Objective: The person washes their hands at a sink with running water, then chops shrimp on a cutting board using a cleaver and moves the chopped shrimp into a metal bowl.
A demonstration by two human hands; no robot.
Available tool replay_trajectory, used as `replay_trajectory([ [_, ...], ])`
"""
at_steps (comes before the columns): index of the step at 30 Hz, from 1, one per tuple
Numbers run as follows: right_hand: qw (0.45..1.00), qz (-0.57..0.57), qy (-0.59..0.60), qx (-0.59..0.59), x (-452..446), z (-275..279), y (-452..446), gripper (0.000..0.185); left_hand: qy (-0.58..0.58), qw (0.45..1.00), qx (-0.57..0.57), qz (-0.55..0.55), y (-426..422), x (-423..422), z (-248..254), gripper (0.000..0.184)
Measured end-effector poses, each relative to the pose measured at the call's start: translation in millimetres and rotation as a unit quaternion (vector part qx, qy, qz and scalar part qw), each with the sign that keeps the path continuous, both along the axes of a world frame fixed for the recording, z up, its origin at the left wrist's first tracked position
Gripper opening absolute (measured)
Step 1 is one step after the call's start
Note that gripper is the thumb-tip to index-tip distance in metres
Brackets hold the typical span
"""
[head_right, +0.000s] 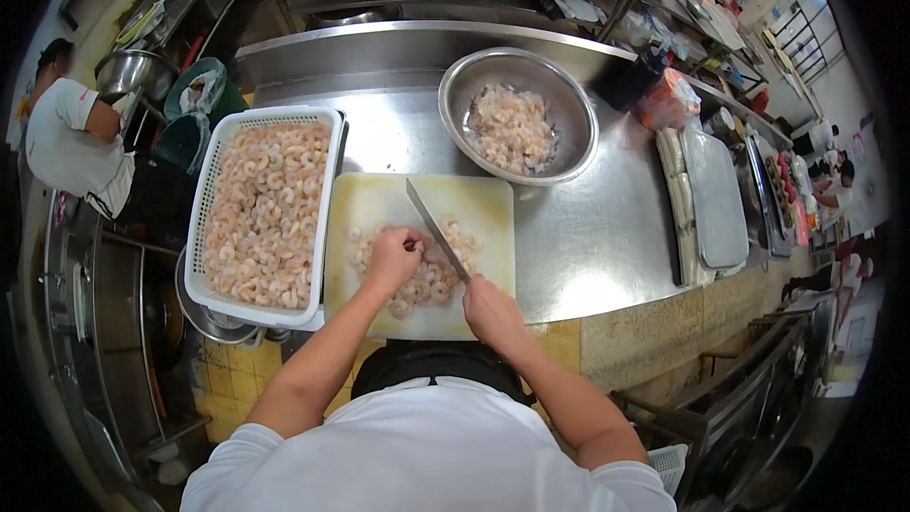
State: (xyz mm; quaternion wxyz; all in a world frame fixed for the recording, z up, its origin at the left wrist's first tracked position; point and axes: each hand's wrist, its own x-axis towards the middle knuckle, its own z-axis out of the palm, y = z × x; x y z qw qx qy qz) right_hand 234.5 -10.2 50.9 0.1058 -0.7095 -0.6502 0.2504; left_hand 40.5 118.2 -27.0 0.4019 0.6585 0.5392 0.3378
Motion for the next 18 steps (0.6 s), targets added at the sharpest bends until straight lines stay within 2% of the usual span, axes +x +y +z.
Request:
replay_trajectory([
  [1, 1.000, -0.004, -0.004, 0.001, -2.0, 2.9, 11.9, 0.024, -0.032, 0.999, -0.009, 0.011, 0.2, -1.1, -2.5, 0.012],
  [4, 1.000, -0.009, -0.009, -0.005, -6.0, 28.7, 10.4, 0.023, -0.022, 0.999, -0.016, 0.027, -4.9, -6.6, 4.0, 0.020],
  [8, 1.000, -0.005, -0.014, -0.007, -5.2, 44.4, -7.1, 0.023, 0.018, 0.996, 0.087, 0.021, -16.4, -23.0, 0.4, 0.024],
  [11, 1.000, 0.013, -0.017, -0.009, 2.2, -4.3, -4.4, 0.022, 0.030, 0.993, 0.113, 0.001, -16.8, -26.3, -1.7, 0.024],
  [16, 0.999, -0.004, -0.023, -0.022, -11.5, 50.1, -4.5, 0.022, 0.025, 0.987, 0.162, -0.002, -15.7, -27.1, -9.4, 0.020],
  [18, 0.999, -0.006, -0.020, -0.029, -12.5, 46.3, -14.2, 0.021, 0.023, 0.986, 0.168, -0.001, -17.2, -28.0, -8.2, 0.019],
])
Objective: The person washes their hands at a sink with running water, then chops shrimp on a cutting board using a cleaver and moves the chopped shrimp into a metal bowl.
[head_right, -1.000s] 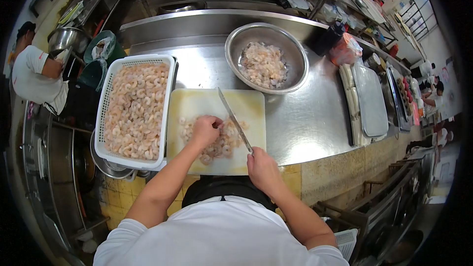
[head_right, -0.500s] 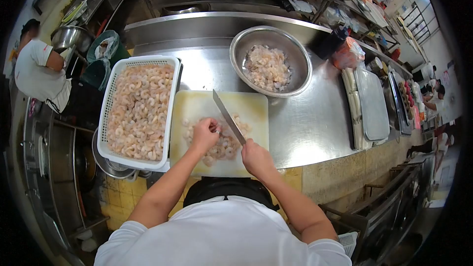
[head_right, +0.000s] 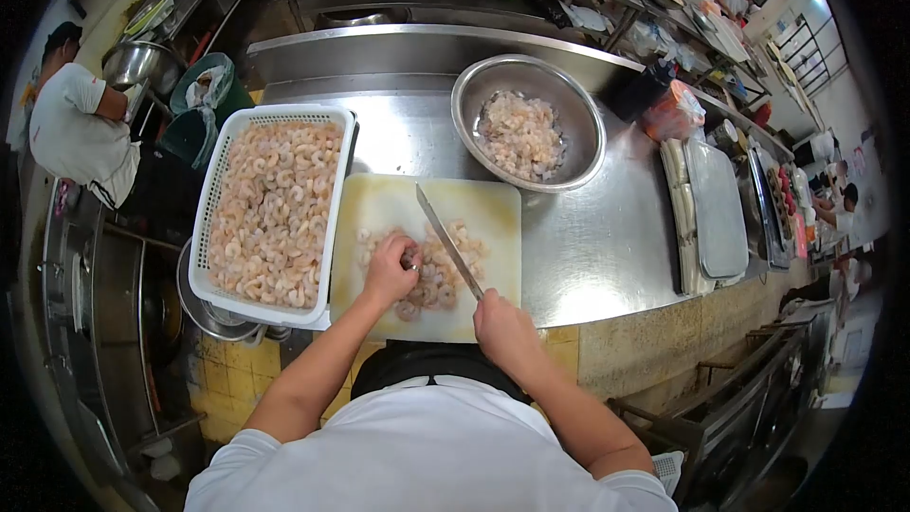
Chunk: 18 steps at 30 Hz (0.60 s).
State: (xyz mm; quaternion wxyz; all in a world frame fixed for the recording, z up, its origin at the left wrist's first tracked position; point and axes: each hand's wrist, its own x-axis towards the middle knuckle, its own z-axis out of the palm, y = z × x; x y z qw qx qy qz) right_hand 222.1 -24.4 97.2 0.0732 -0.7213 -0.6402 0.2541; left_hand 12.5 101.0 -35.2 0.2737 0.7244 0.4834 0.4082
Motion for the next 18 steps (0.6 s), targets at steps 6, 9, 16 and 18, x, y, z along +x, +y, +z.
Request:
replay_trajectory([
  [6, 0.998, 0.001, 0.018, 0.052, 1.0, -53.2, -2.2, 0.021, 0.015, 0.995, 0.091, -0.034, -3.5, -2.7, 5.6, 0.025],
  [9, 0.995, 0.001, 0.037, 0.089, 7.8, -53.6, 4.6, 0.018, 0.048, 0.978, 0.124, -0.160, -23.9, 3.4, 18.4, 0.028],
  [16, 0.998, -0.021, 0.036, 0.044, 0.4, 9.3, -15.9, 0.014, 0.120, 0.958, 0.080, -0.248, -33.7, 14.5, 16.5, 0.025],
  [18, 0.999, -0.029, 0.019, -0.002, -5.6, 23.4, -21.9, 0.014, 0.112, 0.961, 0.070, -0.242, -30.5, 15.2, 14.1, 0.024],
])
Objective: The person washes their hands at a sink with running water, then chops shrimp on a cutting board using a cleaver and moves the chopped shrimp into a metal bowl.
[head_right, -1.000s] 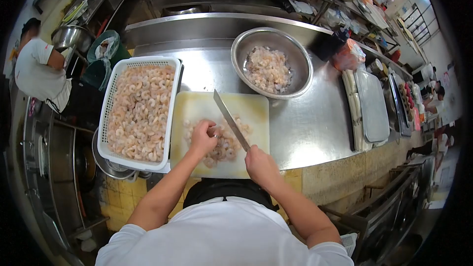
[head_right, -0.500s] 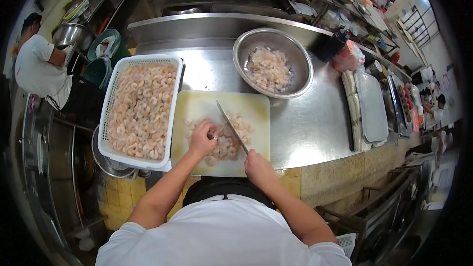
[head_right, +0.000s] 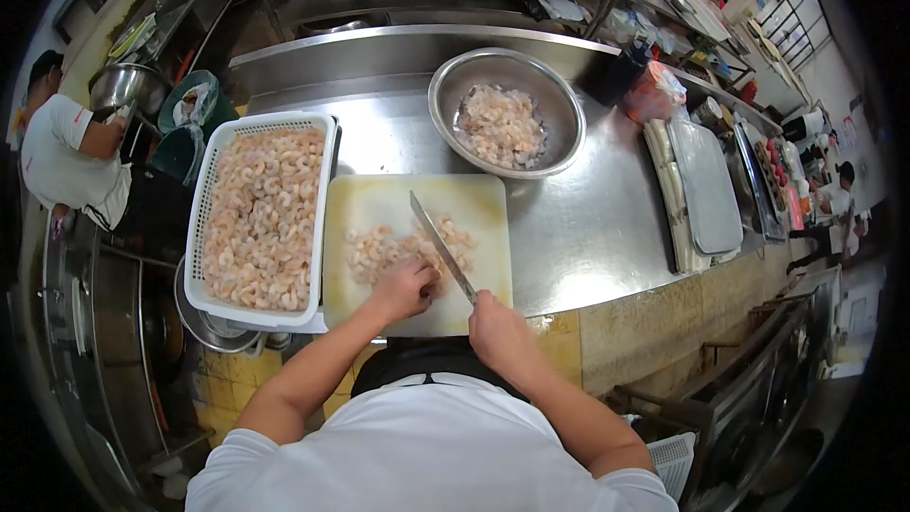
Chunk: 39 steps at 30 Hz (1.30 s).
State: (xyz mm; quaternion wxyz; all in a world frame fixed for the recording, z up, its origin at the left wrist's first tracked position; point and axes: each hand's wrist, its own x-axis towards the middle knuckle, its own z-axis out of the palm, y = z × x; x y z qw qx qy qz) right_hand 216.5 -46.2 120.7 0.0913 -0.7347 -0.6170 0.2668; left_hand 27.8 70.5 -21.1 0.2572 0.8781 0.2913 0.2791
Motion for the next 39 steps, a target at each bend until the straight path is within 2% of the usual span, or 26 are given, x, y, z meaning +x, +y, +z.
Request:
replay_trajectory([
  [2, 0.998, 0.000, -0.023, -0.057, -7.0, 6.3, 0.9, 0.014, -0.034, 0.999, 0.025, 0.003, 6.0, 1.2, -13.5, 0.023],
  [5, 0.998, 0.054, -0.027, 0.017, -0.6, -68.6, 7.2, 0.012, -0.035, 0.999, 0.033, 0.001, 8.7, 0.4, -18.3, 0.018],
  [8, 0.997, 0.050, -0.036, 0.037, -3.4, -65.0, 19.3, 0.011, -0.034, 0.998, 0.043, 0.008, 11.8, -1.5, -13.2, 0.013],
  [11, 0.997, 0.044, -0.053, -0.019, -7.8, -15.3, 11.2, 0.012, -0.024, 1.000, 0.012, 0.016, 7.7, -5.5, -3.3, 0.013],
  [12, 0.998, 0.043, -0.042, -0.010, -7.0, -14.2, 9.0, 0.012, -0.019, 1.000, -0.003, 0.020, 5.1, -6.5, -4.7, 0.013],
  [15, 0.999, 0.050, -0.016, 0.005, -6.5, -33.5, 2.8, 0.013, 0.003, 1.000, -0.011, 0.027, 4.4, -8.9, -23.9, 0.013],
  [18, 0.998, 0.053, -0.018, -0.005, -6.2, -69.2, 19.5, 0.014, -0.009, 1.000, -0.009, 0.022, 4.1, -9.5, -19.2, 0.013],
  [21, 0.998, 0.054, -0.016, 0.000, -4.9, -66.9, 19.1, 0.016, -0.051, 0.994, 0.031, 0.087, 7.7, -13.5, 10.4, 0.015],
  [24, 0.998, 0.041, -0.036, -0.018, -2.0, -61.1, 21.5, 0.016, -0.041, 0.946, 0.088, 0.309, 24.6, -5.8, 17.2, 0.023],
  [28, 0.998, 0.041, -0.038, -0.022, -8.4, -19.3, 15.1, 0.014, 0.043, 0.964, -0.015, 0.263, 34.6, -18.8, -2.4, 0.029],
  [30, 0.998, 0.040, -0.037, -0.011, -12.3, -21.5, 16.4, 0.014, 0.060, 0.967, -0.049, 0.241, 26.7, -18.3, -2.7, 0.027],
  [35, 0.997, 0.067, -0.029, 0.015, -7.1, -64.2, 27.7, 0.014, -0.012, 0.971, -0.044, 0.236, 12.3, -11.6, -22.0, 0.026],
  [39, 0.998, 0.051, -0.022, 0.005, -10.3, -30.9, 29.9, 0.014, -0.040, 0.960, -0.044, 0.273, -0.9, -19.5, -15.8, 0.036],
])
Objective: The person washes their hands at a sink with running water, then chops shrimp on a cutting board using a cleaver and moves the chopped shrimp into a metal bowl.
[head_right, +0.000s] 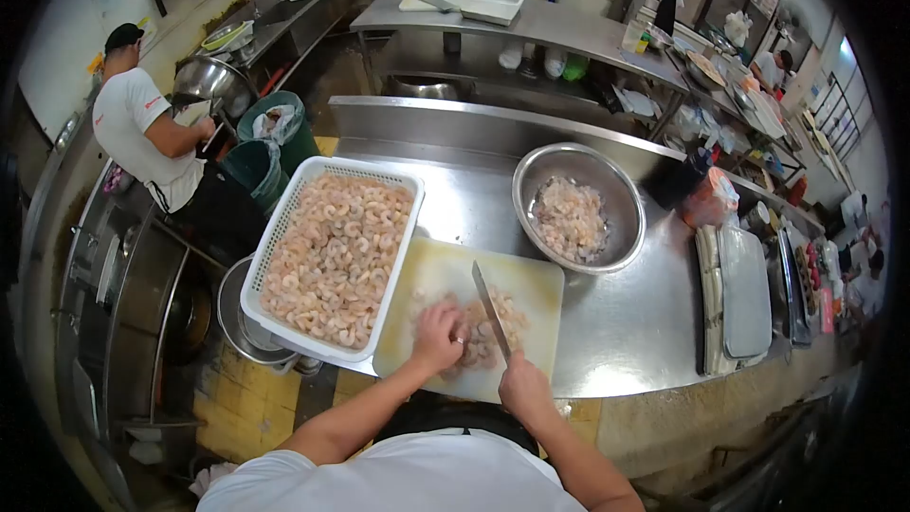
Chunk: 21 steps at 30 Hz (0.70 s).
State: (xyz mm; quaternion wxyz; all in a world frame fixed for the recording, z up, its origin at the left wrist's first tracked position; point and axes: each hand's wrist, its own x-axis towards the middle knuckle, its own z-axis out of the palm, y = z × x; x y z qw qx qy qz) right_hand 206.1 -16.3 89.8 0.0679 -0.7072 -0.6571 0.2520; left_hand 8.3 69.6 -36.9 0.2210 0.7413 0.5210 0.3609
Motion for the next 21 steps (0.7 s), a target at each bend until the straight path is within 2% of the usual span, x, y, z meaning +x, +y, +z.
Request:
replay_trajectory([
  [1, 1.000, -0.010, 0.011, -0.009, -3.6, 10.7, -1.1, 0.015, 0.046, 0.998, 0.012, 0.038, -0.5, -4.0, 8.4, 0.040],
  [3, 1.000, 0.002, 0.020, 0.018, -6.1, -3.0, -2.5, 0.014, 0.139, 0.985, 0.024, 0.103, -2.7, -11.6, 18.5, 0.048],
  [6, 0.999, 0.013, 0.031, 0.038, -3.8, -56.6, 2.1, 0.012, 0.125, 0.988, -0.031, 0.088, -2.6, -19.7, -2.6, 0.059],
  [14, 1.000, -0.011, 0.003, 0.007, -20.5, -0.1, 19.6, 0.014, 0.028, 0.999, -0.022, 0.022, 0.4, -22.9, -9.2, 0.059],
  [15, 1.000, -0.015, 0.003, 0.006, -23.5, 0.4, 19.3, 0.014, 0.025, 0.999, -0.017, 0.023, 0.4, -22.9, -9.7, 0.059],
  [17, 1.000, 0.015, 0.011, 0.011, -19.5, -35.1, 24.0, 0.014, 0.021, 1.000, -0.005, 0.021, -0.4, -23.0, -9.8, 0.058],
  [21, 0.999, 0.031, -0.042, -0.007, -16.9, -30.8, 37.2, 0.015, 0.026, 0.999, -0.016, 0.021, -2.6, -24.1, -10.3, 0.057],
])
